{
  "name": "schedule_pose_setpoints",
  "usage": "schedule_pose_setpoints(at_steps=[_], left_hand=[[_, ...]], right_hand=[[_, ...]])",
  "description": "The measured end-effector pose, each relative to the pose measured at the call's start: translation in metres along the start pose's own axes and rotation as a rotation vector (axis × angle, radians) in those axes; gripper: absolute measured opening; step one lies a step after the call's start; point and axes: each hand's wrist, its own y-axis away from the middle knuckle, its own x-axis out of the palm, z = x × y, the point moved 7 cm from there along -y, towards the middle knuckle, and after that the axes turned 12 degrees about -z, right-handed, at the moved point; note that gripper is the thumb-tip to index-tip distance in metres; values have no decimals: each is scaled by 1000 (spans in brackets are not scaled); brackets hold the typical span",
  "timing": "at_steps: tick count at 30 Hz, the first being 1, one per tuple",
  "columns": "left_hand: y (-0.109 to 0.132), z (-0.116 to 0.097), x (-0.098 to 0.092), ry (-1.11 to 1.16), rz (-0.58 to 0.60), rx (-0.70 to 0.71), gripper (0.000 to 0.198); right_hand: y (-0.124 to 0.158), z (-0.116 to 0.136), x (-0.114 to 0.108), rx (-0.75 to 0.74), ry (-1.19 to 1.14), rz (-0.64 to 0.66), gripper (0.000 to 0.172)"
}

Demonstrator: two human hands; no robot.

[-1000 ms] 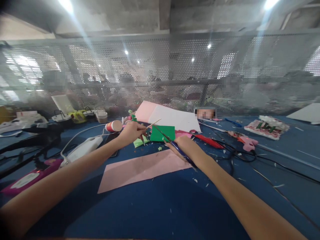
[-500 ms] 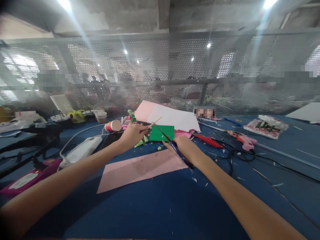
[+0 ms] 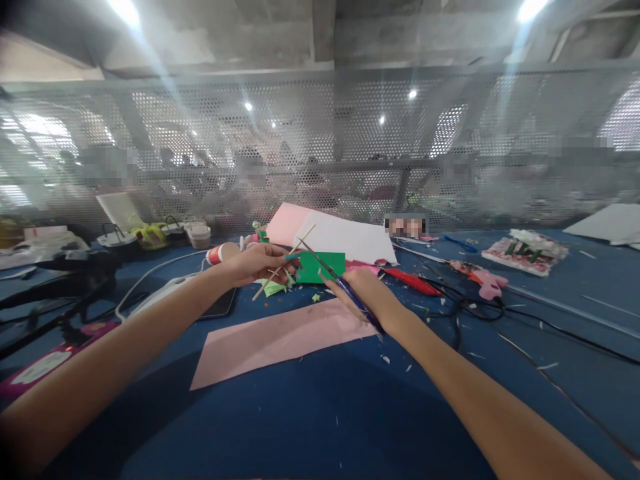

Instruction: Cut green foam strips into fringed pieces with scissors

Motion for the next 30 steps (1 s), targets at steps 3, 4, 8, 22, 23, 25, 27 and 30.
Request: schedule_pose_setpoints(at_steps=[3,4,8,22,23,25,27,30], left_hand=[[2,-4,-3,-59,-25,26,15],[3,-5,-3,-98,-51,44,16],[5,-8,0,-189,-122,76,24],[1,-12,-5,-298,-100,210,17],[1,-13,-6,-295,-96,219,16],[0,-13,-6,-278,-88,231,15],[-1,-12,-7,-272,-83,238,17],[-3,-11,-8,-272,-70,262,19]], right_hand=[[0,-2,1,27,96,35,50],[1,-4,2,40,140,45,48],[1,-8,3,60,216,65,44],[-1,-2,6,56,-77,72,60],[-2,-2,6,62,-84,71,60],[-1,-3,5,80,-116,68,58],[1,-2,5,92,-166,82,56],[5,-2,7,122,-231,137,55]])
